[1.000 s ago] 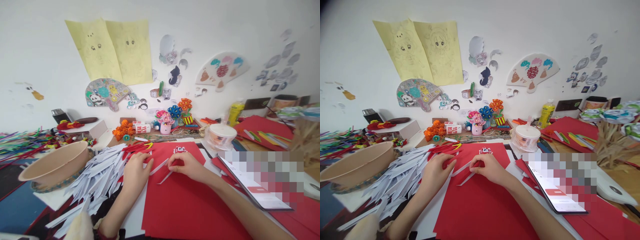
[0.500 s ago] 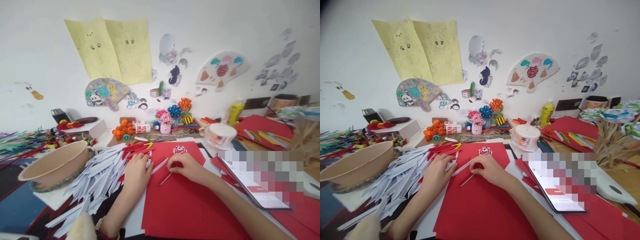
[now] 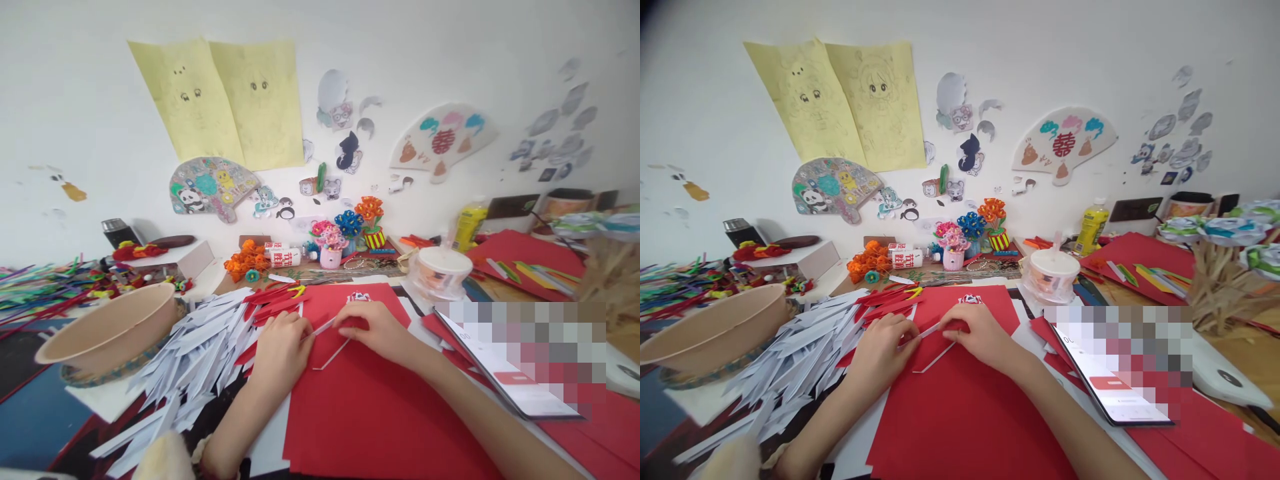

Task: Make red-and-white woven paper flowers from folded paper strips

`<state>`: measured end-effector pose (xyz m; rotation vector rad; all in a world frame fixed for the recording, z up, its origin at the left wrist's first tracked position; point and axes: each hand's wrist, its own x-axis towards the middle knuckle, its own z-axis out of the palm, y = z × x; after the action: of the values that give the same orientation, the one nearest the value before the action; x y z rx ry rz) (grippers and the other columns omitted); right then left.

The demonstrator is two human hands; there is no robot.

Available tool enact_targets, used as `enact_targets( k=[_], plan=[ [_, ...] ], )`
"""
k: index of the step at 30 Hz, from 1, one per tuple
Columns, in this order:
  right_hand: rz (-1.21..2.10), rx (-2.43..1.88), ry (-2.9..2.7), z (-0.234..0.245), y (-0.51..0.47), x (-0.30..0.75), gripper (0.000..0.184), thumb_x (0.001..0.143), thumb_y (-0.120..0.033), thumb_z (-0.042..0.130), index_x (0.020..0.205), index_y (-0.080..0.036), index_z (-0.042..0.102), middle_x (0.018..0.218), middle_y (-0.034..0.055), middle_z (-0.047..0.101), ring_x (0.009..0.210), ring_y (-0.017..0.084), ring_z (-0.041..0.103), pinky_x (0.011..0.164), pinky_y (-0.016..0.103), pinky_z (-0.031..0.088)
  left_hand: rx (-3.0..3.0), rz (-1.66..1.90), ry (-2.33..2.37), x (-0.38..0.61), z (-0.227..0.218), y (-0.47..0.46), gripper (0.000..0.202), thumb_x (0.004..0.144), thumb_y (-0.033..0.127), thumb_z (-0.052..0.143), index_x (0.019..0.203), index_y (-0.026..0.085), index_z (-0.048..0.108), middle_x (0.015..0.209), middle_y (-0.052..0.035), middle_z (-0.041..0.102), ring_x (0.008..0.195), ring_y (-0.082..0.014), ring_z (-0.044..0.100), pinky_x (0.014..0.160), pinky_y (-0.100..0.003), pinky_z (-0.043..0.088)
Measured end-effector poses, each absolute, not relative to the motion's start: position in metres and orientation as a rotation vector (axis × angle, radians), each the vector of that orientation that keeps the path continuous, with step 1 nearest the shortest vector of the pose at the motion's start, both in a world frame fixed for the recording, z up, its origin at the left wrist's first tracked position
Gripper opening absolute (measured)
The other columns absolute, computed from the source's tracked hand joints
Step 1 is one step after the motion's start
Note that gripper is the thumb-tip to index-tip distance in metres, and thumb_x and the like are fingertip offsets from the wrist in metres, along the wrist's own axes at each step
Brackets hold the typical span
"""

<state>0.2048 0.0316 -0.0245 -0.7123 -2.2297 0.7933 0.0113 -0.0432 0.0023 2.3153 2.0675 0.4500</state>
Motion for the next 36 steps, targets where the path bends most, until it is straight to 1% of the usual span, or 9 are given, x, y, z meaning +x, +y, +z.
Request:
enact_targets(
  k=[5,9,12,16,21,24,29,32,36],
  plan=[
    [0.708,-0.848,-2.030,-0.023,0.035,0.208,0.011,0.085,-0.018,0.058,0.085,-0.019,0.069,0.088,0.0045,0.073,0.078,0.019,0.066,0.074,0.030,0.050,2.146,0.610,1.986,0.015,0.009,-0.045,0.014,0.080,0.019,0.054,0.075,0.020,0.067,0.078,-0.0020,0.069,0.077,-0.0183,0.060,0.067,-0.027,0.037],
    [0.655,-0.877,-2.011,-0.023,0.036,0.208,0.013,0.085,-0.019,0.056,0.087,-0.019,0.068,0.088,0.0055,0.072,0.077,0.019,0.066,0.072,0.031,0.050,2.098,0.600,1.920,0.018,0.009,-0.047,0.014,0.078,0.020,0.055,0.073,0.021,0.067,0.075,0.0002,0.069,0.071,-0.0159,0.060,0.062,-0.025,0.035],
    [0.619,-0.871,-2.053,-0.025,0.036,0.208,0.013,0.085,-0.019,0.055,0.086,-0.020,0.068,0.089,0.0052,0.072,0.078,0.019,0.066,0.072,0.031,0.050,2.109,0.582,1.919,0.020,0.009,-0.048,0.015,0.078,0.021,0.054,0.073,0.021,0.067,0.075,0.0005,0.069,0.071,-0.0157,0.060,0.062,-0.024,0.035],
    [0.562,-0.851,-2.124,-0.025,0.035,0.208,0.016,0.087,-0.015,0.052,0.087,-0.021,0.067,0.089,0.0042,0.072,0.080,0.018,0.065,0.073,0.031,0.049,2.128,0.545,1.979,0.017,0.008,-0.047,0.014,0.080,0.023,0.053,0.079,0.021,0.067,0.083,-0.0012,0.070,0.078,-0.0172,0.062,0.065,-0.025,0.036],
    [0.545,-0.764,-2.319,-0.022,0.034,0.211,0.008,0.087,-0.022,0.060,0.083,-0.021,0.067,0.083,0.0014,0.071,0.077,0.017,0.062,0.073,0.030,0.045,2.135,0.442,1.969,0.013,0.004,-0.046,0.009,0.078,0.025,0.058,0.079,0.021,0.065,0.081,-0.0010,0.069,0.077,-0.0170,0.061,0.063,-0.024,0.035],
    [0.557,-0.718,-2.433,-0.023,0.036,0.213,0.004,0.084,-0.025,0.066,0.082,-0.022,0.067,0.083,0.0010,0.071,0.081,0.018,0.062,0.075,0.030,0.043,2.116,0.441,1.961,0.013,0.003,-0.046,0.009,0.079,0.027,0.059,0.078,0.021,0.065,0.080,-0.0009,0.068,0.074,-0.0164,0.060,0.062,-0.024,0.034],
    [0.522,-0.713,-2.548,-0.025,0.038,0.215,0.007,0.078,-0.017,0.071,0.082,-0.021,0.067,0.085,0.0015,0.069,0.085,0.020,0.060,0.077,0.032,0.043,2.114,0.480,1.921,0.014,0.003,-0.046,0.008,0.077,0.027,0.061,0.077,0.020,0.065,0.079,-0.0005,0.067,0.073,-0.0165,0.059,0.061,-0.024,0.035],
    [0.513,-0.717,-2.561,-0.027,0.037,0.215,0.007,0.079,-0.015,0.070,0.082,-0.021,0.067,0.084,0.0018,0.068,0.086,0.020,0.060,0.077,0.032,0.043,2.107,0.487,1.915,0.014,0.002,-0.046,0.006,0.075,0.025,0.062,0.077,0.020,0.065,0.080,-0.0004,0.067,0.073,-0.0164,0.059,0.061,-0.024,0.036],
    [0.544,-0.735,-2.552,-0.028,0.037,0.216,0.009,0.079,-0.013,0.068,0.079,-0.021,0.065,0.082,0.0014,0.067,0.083,0.020,0.059,0.076,0.032,0.042,2.129,0.500,1.891,0.014,0.002,-0.046,0.008,0.075,0.027,0.063,0.077,0.020,0.066,0.081,-0.0008,0.067,0.073,-0.0165,0.059,0.061,-0.024,0.037]
  ],
)
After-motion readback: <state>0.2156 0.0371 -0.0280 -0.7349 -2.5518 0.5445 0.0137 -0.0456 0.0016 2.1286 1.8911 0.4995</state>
